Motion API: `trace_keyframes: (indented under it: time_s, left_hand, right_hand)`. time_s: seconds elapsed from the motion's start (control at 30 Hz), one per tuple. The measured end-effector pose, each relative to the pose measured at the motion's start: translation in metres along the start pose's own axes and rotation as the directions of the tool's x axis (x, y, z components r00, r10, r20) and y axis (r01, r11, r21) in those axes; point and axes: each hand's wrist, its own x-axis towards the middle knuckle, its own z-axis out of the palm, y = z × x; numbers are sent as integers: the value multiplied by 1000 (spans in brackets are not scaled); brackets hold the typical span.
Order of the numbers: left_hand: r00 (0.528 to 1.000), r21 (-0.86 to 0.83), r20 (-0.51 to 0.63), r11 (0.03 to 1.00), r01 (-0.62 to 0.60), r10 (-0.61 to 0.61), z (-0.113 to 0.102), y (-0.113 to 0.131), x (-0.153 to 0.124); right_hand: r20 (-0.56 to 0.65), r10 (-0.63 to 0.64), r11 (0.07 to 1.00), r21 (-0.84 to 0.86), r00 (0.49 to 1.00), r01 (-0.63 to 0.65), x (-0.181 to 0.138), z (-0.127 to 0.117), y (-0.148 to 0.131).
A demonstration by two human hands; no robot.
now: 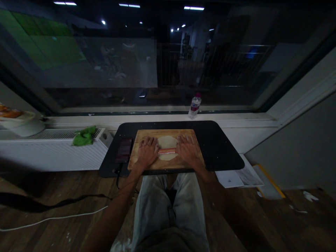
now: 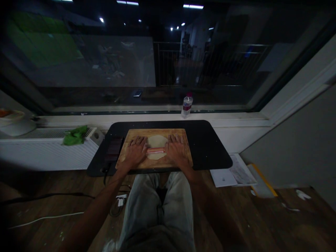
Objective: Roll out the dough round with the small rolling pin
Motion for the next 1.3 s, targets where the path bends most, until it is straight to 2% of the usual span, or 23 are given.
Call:
trace_keyframes:
  time_s: [0.23,0.47,0.63,0.77,1.0,1.2,1.3]
  left_hand:
    - [1000,5,27,1000,-3,3,2,-6,23]
    - [997,-3,72,1000,0,0,2,-8,30]
    - [998,-1,55,1000,-22,22,0,-3,13]
    - [999,5,45,1000,21,-21,0,7,-11]
    - [997,-23,6,997,72,-72,9,26,-42]
    - [992,-17,6,991,129,-129,8,25,-36]
    - [990,-20,-2,990,141,-141,10,20,-31]
  right_hand:
    - [25,-26,999,39,999,25,26,14,10]
    - [57,-8,1000,30,998,6,31,7,7]
    - [30,-28,1000,15,999,28,17,0,5]
    - [72,-61,998,16,996,60,19,-6,6]
    - [165,-138,990,50,976,132,58,-3,7]
    - [232,-139,990,55,963,130,100,5,-6]
    - [252,-162,987,48,954,155,112,5,-11]
